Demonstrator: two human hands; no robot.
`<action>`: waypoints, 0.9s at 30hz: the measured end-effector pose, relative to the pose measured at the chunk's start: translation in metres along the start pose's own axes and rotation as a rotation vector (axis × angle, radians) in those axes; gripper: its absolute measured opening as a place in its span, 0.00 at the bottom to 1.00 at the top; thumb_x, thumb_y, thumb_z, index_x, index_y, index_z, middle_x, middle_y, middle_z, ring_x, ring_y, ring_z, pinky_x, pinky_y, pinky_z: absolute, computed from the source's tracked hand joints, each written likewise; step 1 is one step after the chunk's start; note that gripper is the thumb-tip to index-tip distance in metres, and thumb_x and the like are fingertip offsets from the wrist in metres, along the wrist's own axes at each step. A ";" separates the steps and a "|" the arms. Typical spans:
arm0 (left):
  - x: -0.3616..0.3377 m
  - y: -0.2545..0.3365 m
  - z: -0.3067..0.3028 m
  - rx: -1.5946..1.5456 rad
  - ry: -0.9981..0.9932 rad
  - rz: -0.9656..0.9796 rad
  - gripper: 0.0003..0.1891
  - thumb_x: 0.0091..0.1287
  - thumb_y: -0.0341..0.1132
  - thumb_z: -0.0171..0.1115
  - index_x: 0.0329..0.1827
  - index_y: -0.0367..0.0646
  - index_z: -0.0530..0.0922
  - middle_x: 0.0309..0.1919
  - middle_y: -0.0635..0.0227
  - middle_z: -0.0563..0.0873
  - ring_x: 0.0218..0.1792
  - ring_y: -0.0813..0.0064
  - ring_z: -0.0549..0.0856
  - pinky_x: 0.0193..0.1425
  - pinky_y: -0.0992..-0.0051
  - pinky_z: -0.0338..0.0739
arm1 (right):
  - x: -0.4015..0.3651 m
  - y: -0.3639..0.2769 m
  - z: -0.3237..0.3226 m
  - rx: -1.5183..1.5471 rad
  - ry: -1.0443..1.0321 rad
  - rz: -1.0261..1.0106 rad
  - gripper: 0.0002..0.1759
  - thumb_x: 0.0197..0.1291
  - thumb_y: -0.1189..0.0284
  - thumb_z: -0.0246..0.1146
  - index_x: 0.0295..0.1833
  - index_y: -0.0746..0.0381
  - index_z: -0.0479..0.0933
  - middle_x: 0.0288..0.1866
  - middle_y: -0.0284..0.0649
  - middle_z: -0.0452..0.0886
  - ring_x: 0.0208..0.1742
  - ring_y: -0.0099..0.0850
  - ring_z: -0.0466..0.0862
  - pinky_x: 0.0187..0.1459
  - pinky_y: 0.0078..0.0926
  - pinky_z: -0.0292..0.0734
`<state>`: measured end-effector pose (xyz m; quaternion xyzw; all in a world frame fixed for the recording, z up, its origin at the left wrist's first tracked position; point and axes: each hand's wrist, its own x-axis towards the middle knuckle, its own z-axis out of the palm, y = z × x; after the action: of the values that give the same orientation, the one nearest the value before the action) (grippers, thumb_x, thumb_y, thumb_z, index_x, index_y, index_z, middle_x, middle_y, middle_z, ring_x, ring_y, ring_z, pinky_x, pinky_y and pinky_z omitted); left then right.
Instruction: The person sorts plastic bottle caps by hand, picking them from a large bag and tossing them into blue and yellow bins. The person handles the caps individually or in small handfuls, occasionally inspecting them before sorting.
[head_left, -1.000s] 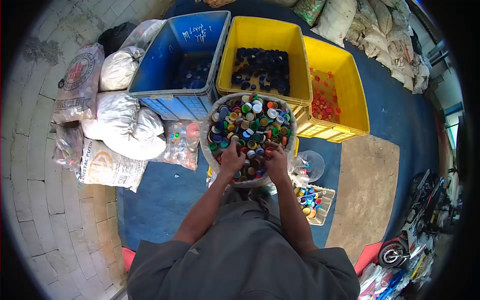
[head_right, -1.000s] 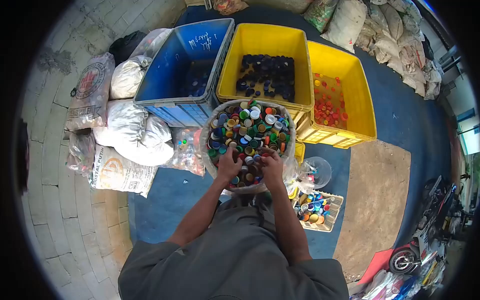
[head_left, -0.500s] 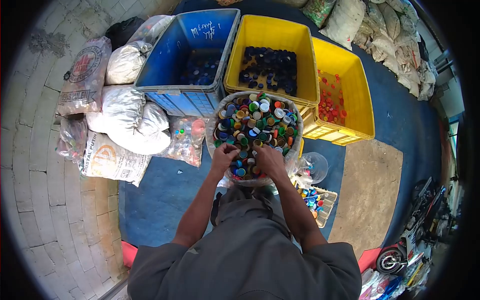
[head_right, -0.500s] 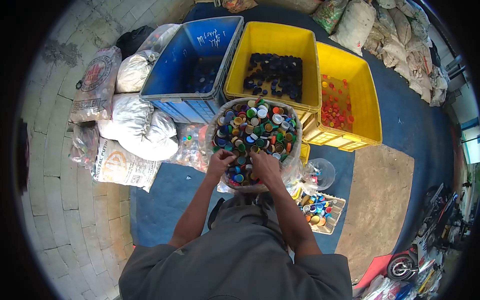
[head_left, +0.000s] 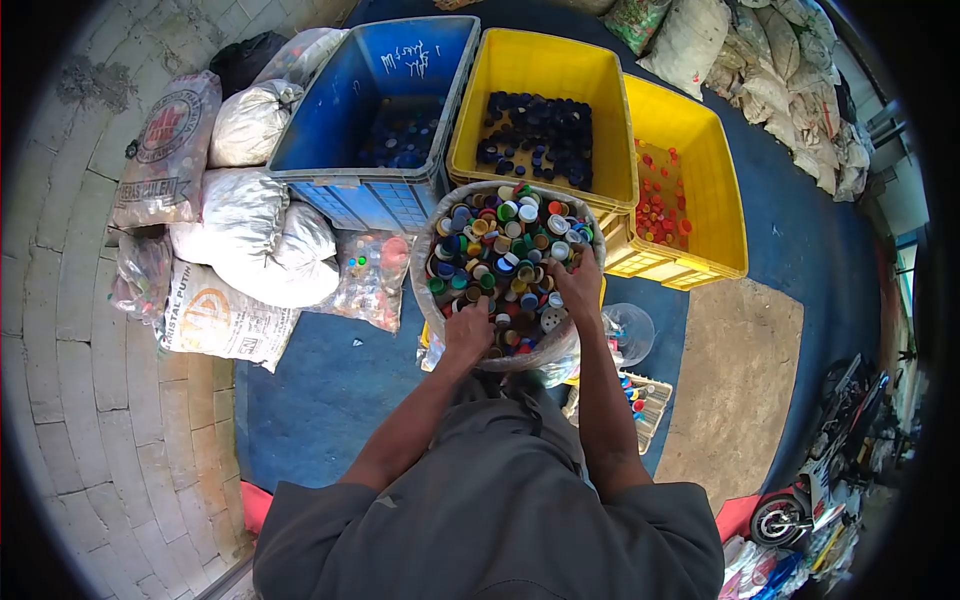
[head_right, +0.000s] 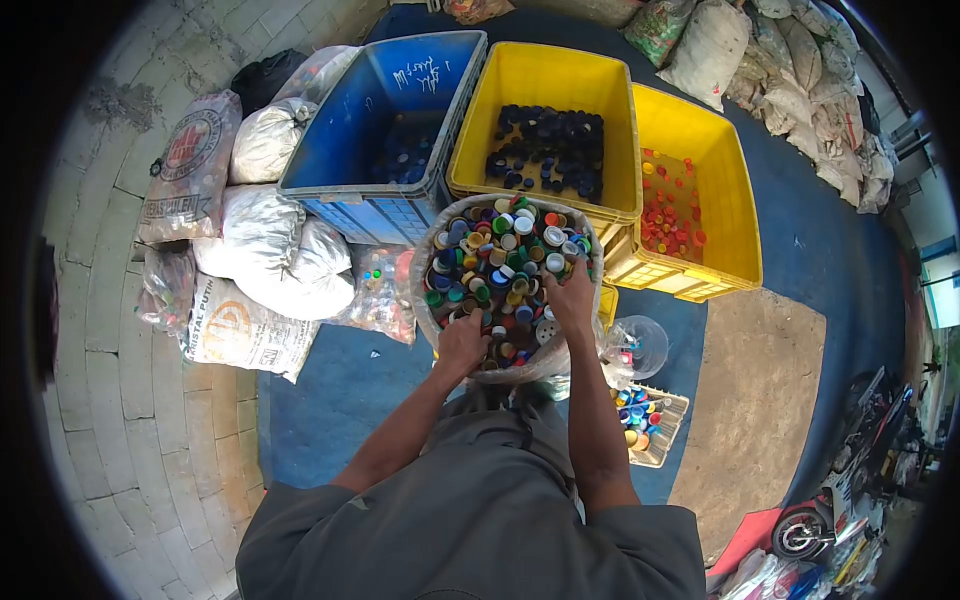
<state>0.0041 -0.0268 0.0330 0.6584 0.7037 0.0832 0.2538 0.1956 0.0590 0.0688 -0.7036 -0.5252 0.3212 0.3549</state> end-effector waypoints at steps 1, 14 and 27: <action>0.001 -0.001 0.002 -0.004 0.019 0.004 0.21 0.54 0.34 0.69 0.49 0.38 0.74 0.35 0.49 0.86 0.39 0.48 0.86 0.43 0.53 0.80 | -0.002 -0.001 -0.001 -0.007 -0.018 -0.027 0.17 0.55 0.68 0.68 0.47 0.65 0.77 0.35 0.51 0.83 0.40 0.44 0.86 0.41 0.38 0.77; 0.012 -0.033 -0.012 -0.687 0.228 0.001 0.10 0.59 0.31 0.62 0.43 0.39 0.81 0.27 0.64 0.85 0.25 0.74 0.83 0.28 0.73 0.76 | -0.063 0.005 0.042 -0.608 -0.389 -0.354 0.10 0.54 0.67 0.64 0.36 0.61 0.83 0.35 0.50 0.83 0.35 0.50 0.85 0.37 0.46 0.80; 0.009 -0.058 -0.054 -2.095 -0.183 -0.438 0.07 0.66 0.39 0.59 0.37 0.45 0.77 0.30 0.68 0.79 0.25 0.76 0.77 0.19 0.80 0.67 | -0.072 0.001 0.064 -0.767 -0.402 -0.326 0.08 0.55 0.73 0.59 0.33 0.62 0.84 0.38 0.49 0.84 0.38 0.48 0.87 0.37 0.43 0.81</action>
<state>-0.0723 -0.0137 0.0513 -0.0238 0.3630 0.5480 0.7532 0.1260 -0.0009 0.0386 -0.6160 -0.7684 0.1736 0.0059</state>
